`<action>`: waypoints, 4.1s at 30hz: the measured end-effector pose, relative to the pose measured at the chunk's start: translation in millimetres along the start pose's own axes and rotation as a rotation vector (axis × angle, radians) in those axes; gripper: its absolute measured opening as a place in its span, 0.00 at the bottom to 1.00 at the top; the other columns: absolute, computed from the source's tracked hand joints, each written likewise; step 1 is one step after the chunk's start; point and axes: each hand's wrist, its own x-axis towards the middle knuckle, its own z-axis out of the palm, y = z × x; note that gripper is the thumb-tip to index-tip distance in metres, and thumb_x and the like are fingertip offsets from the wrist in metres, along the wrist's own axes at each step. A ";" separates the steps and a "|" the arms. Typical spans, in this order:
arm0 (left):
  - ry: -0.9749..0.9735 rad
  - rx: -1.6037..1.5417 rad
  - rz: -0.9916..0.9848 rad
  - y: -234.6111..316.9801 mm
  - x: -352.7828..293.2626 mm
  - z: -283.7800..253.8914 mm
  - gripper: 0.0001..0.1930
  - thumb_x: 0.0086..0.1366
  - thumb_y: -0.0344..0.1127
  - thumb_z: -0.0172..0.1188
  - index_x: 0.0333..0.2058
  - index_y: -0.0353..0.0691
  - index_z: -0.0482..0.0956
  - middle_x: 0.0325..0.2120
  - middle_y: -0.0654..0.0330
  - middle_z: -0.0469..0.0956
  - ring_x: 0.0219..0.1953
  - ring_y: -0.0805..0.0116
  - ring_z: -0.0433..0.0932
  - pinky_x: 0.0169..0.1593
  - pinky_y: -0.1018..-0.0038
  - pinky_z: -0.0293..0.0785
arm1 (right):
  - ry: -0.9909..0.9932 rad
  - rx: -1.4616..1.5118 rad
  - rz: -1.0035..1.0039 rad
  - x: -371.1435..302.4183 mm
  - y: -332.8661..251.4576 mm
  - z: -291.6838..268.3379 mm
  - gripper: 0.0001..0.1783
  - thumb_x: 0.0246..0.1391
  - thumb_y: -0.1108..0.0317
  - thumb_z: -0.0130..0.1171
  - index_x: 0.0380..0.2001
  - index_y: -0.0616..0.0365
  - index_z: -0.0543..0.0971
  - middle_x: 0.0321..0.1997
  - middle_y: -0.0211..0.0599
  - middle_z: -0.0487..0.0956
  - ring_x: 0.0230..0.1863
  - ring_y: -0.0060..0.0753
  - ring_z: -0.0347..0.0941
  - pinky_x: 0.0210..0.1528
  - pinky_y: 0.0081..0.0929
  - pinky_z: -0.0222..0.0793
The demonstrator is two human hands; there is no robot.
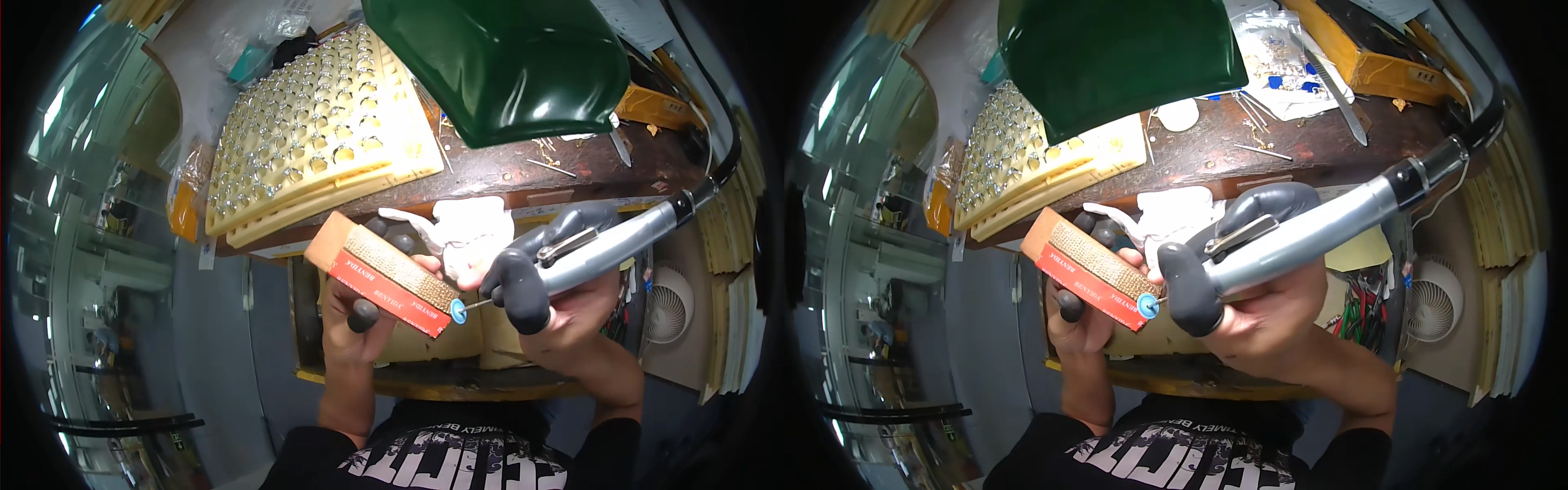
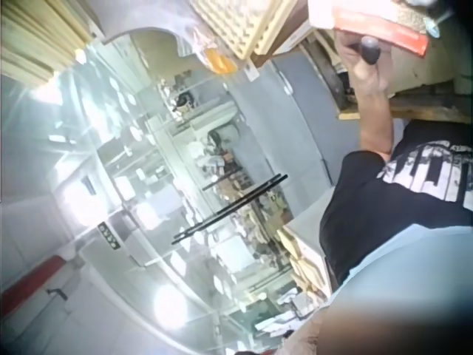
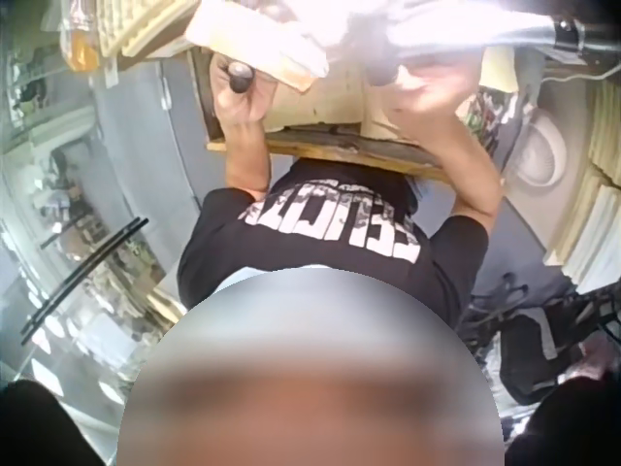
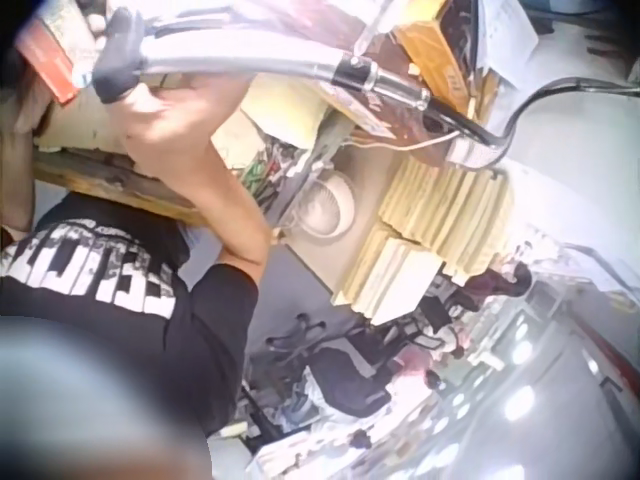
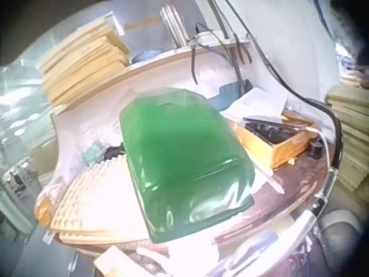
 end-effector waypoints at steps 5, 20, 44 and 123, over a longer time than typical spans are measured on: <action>-0.057 -0.110 0.076 -5.4 8.1 -0.7 0.41 0.56 0.42 0.65 0.64 0.35 0.54 0.50 0.38 0.71 0.55 0.45 0.71 0.58 0.48 0.68 | 0.081 0.079 -0.027 4.4 5.9 7.6 0.16 0.50 0.80 0.62 0.38 0.72 0.66 0.30 0.41 0.79 0.31 0.24 0.79 0.35 0.19 0.74; -0.132 -0.177 0.080 -2.9 4.0 -3.0 0.39 0.56 0.40 0.67 0.63 0.40 0.57 0.57 0.51 0.65 0.61 0.48 0.64 0.62 0.49 0.63 | -0.094 -0.165 0.012 6.7 -3.2 3.4 0.12 0.52 0.75 0.61 0.41 0.67 0.80 0.34 0.37 0.82 0.36 0.24 0.75 0.43 0.23 0.68; 0.009 -0.123 0.121 -0.8 1.8 -17.4 0.44 0.59 0.47 0.65 0.65 0.35 0.49 0.58 0.44 0.65 0.61 0.49 0.65 0.64 0.51 0.61 | -0.020 -0.330 -0.129 23.7 12.8 31.1 0.05 0.48 0.74 0.65 0.30 0.61 0.84 0.27 0.33 0.78 0.27 0.30 0.74 0.34 0.24 0.67; -0.224 0.308 -0.156 54.4 47.8 -7.7 0.39 0.59 0.47 0.66 0.60 0.27 0.61 0.53 0.44 0.73 0.54 0.56 0.74 0.59 0.61 0.68 | -0.089 -0.560 -0.248 30.4 4.2 19.7 0.05 0.52 0.79 0.60 0.23 0.64 0.76 0.37 0.38 0.70 0.29 0.23 0.77 0.34 0.20 0.73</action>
